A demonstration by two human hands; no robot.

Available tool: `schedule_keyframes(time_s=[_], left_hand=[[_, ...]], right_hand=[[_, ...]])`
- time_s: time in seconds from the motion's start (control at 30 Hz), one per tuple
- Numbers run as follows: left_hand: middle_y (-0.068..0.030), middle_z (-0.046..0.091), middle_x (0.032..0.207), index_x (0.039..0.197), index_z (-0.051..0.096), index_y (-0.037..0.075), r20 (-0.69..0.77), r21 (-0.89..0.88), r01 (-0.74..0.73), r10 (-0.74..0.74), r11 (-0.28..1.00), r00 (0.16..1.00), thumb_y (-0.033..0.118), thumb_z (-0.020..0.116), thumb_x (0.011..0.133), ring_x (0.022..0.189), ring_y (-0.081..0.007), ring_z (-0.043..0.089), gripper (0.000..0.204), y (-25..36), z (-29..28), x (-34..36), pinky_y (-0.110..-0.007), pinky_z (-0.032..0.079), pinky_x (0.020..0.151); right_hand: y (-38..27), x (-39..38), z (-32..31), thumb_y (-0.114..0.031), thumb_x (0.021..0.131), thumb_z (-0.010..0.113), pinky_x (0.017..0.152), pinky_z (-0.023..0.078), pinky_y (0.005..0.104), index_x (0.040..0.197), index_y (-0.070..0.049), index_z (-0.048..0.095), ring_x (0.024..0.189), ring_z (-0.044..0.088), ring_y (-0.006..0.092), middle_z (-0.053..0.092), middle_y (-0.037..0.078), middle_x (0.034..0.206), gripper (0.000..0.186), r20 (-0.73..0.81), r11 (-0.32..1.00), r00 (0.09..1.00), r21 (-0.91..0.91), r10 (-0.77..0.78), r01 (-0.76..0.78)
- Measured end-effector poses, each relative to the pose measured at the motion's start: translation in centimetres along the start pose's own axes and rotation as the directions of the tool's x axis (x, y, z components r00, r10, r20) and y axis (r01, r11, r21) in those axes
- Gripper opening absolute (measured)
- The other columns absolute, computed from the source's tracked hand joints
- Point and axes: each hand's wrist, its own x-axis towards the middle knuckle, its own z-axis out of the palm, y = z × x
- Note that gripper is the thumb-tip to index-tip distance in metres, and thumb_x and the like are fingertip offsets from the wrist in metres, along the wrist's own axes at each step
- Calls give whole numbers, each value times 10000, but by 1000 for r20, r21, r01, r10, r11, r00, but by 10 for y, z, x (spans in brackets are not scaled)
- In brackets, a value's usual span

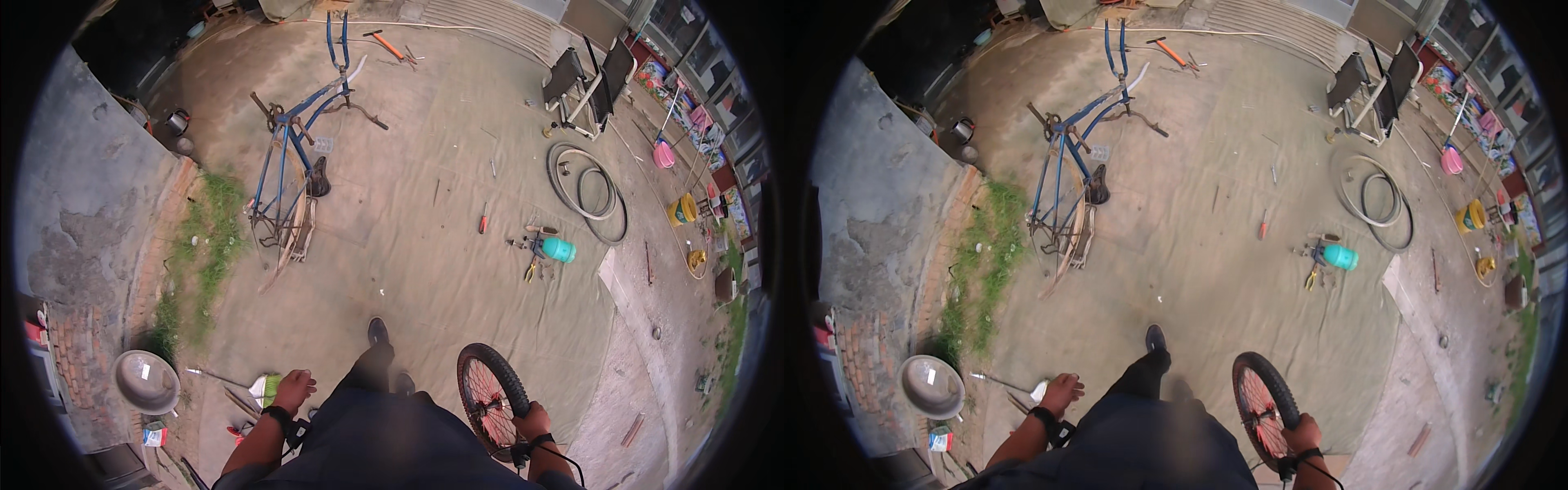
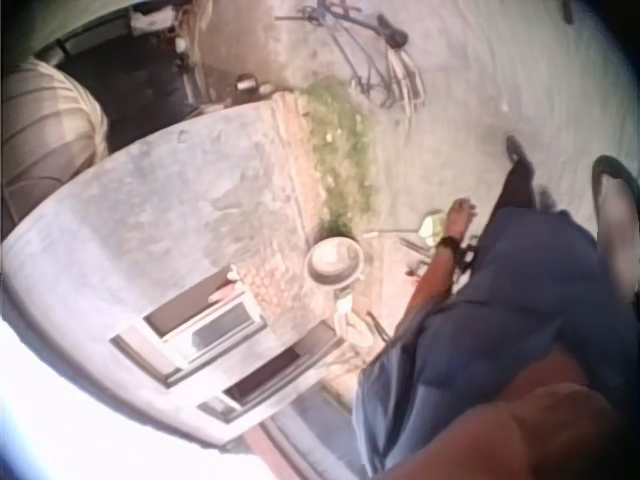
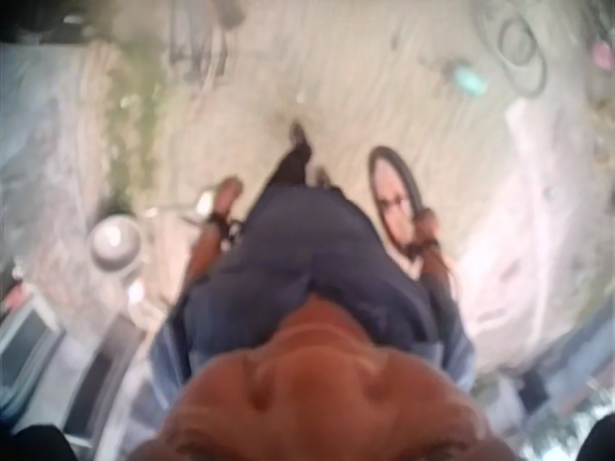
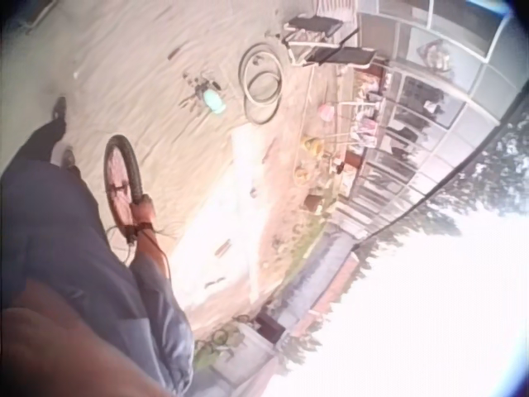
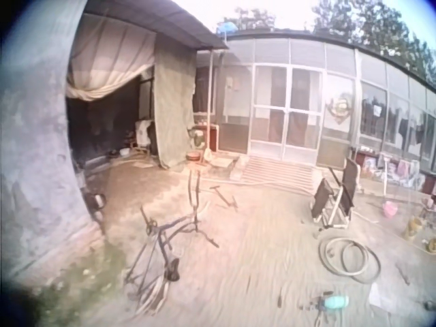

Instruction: The person walks toward a disassembled bicycle, picks up a wheel, and sits on a stool to attach a reflector to the wheel hub using a wrench. The person then stands, retrieves another wrench, and continues tightening the reflector on the wheel.

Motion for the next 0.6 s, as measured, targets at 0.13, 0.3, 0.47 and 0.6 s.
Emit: schedule_keyframes(time_s=[0.13, 0.3, 0.47, 0.6], left_hand=[[-120, 720, 1055, 1219, 601, 1, 30, -40, -22, 23, 999, 999, 344, 568, 1026, 864, -195, 701, 395, 47, -1, 35, -336, 531, 745], [-120, 720, 1052, 1226, 599, 5, -16, -77, -54, 53, 996, 998, 338, 566, 1026, 856, -190, 696, 390, 98, -12, 62, -326, 527, 739], [-123, 721, 1043, 1231, 595, 4, -110, -150, -23, 6, 988, 994, 324, 564, 1027, 838, -188, 693, 381, 119, -16, 62, -318, 522, 719], [-134, 715, 1024, 1222, 585, 6, -198, -236, -9, -39, 972, 979, 319, 555, 1021, 859, -216, 700, 373, 112, -1, 54, -328, 533, 722]], right_hand=[[-54, 21, -21, -316, 660, 804, 848, 564, 501, 1038, -45, 635, 952, 706, 420, 735, 215, 968, 495, -10, 998, 1000, 70, 4, -3], [-127, 67, -59, -336, 678, 808, 848, 563, 497, 1053, -50, 622, 956, 703, 417, 730, 223, 972, 507, -32, 994, 998, 98, -45, 47], [-196, 122, -108, -277, 709, 771, 850, 557, 486, 1077, -32, 626, 968, 701, 410, 727, 221, 990, 465, -44, 984, 988, 95, -145, 148], [-238, 193, -138, -308, 706, 777, 847, 557, 506, 1059, -41, 618, 958, 696, 427, 725, 230, 964, 471, -63, 954, 954, 46, -292, 295]])
